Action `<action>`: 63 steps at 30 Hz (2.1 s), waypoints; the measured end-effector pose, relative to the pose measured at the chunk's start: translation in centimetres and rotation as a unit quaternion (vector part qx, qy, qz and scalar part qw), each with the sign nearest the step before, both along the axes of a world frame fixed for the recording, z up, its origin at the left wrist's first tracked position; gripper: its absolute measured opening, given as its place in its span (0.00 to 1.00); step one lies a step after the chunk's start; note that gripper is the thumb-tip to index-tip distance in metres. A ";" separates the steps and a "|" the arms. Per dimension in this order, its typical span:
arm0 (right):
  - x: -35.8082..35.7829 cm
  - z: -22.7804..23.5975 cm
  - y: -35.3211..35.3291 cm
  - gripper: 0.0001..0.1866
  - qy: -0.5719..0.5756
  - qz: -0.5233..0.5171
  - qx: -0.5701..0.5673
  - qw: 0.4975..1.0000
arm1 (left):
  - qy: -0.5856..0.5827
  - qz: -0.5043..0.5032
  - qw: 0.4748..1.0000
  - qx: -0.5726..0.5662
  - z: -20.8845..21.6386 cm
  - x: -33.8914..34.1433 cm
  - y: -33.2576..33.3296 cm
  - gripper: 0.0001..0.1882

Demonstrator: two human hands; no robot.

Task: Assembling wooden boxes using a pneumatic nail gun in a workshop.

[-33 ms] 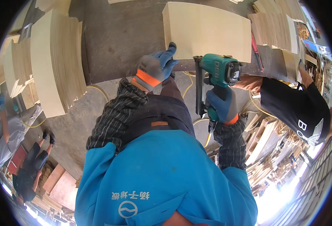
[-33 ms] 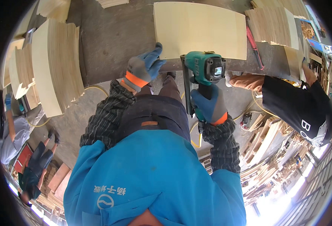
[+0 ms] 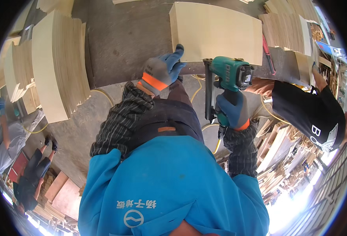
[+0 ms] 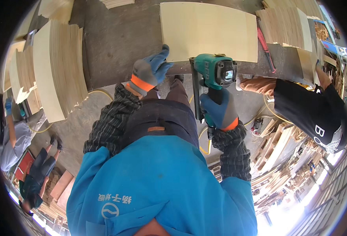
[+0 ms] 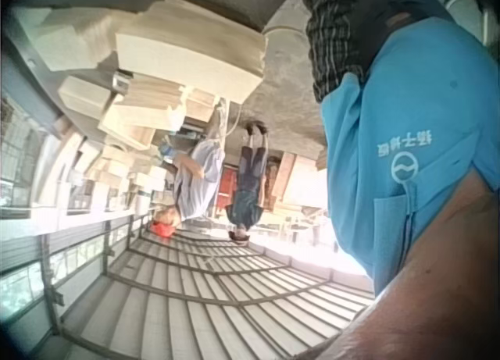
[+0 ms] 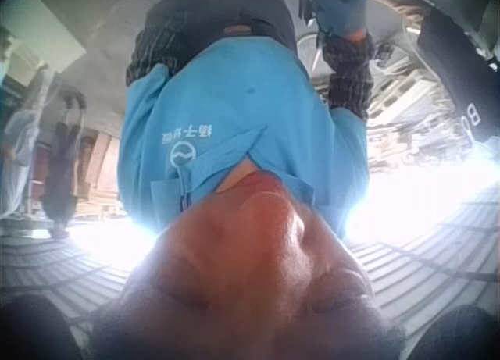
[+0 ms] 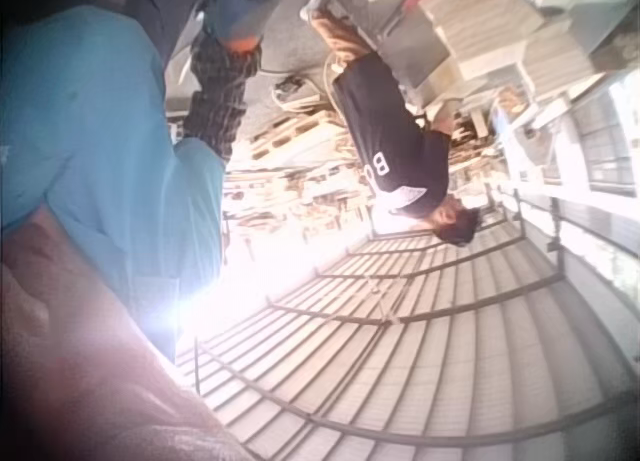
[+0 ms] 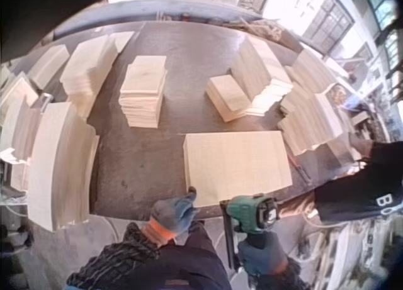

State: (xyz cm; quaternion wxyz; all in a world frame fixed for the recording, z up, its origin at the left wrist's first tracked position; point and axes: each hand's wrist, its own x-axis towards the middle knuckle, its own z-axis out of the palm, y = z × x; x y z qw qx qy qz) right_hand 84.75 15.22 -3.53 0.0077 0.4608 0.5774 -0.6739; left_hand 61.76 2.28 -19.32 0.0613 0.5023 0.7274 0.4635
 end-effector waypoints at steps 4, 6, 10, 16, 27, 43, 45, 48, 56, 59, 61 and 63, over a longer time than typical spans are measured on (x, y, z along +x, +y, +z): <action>1.1 0.0 1.0 0.24 0.004 -0.011 0.036 0.999 | 0.008 -0.003 1.000 -0.002 0.2 -0.1 0.1 0.24; 1.6 0.0 1.6 0.24 0.003 -0.033 0.043 0.999 | 0.021 0.002 1.000 -0.009 0.0 0.0 0.1 0.25; 2.3 -0.4 2.6 0.25 0.001 -0.042 0.035 0.998 | 0.042 0.008 0.999 0.002 -0.4 0.1 0.3 0.26; 3.0 -0.6 3.2 0.24 -0.005 -0.048 0.015 0.999 | 0.042 0.008 0.999 -0.002 -0.4 0.3 0.5 0.28; 4.3 0.3 5.1 0.24 0.010 -0.071 0.034 0.997 | 0.062 0.003 0.998 -0.029 -0.2 0.0 0.3 0.29; 7.0 0.8 8.1 0.25 0.014 -0.104 0.046 0.993 | 0.060 0.004 0.997 -0.045 0.1 0.4 0.4 0.30; 7.3 0.6 8.8 0.25 0.023 -0.112 0.049 0.992 | 0.054 0.006 0.998 -0.030 0.0 0.4 0.6 0.29; 7.8 0.1 9.5 0.25 0.002 -0.106 0.048 0.993 | 0.063 0.007 0.998 -0.021 -0.4 0.4 0.9 0.29; 8.3 1.2 10.4 0.24 0.001 -0.110 0.045 0.993 | 0.066 0.008 0.997 -0.032 -0.5 0.5 0.8 0.31; 10.1 1.1 11.4 0.25 -0.007 -0.117 0.076 0.990 | 0.058 0.003 0.998 -0.040 -0.6 0.5 0.6 0.31; 10.6 1.0 12.2 0.25 -0.007 -0.119 0.077 0.990 | 0.052 0.001 0.998 -0.045 -0.6 0.6 0.5 0.31; 11.1 0.8 13.2 0.26 -0.010 -0.082 0.097 0.992 | 0.053 0.005 0.998 -0.043 -0.7 0.6 0.4 0.32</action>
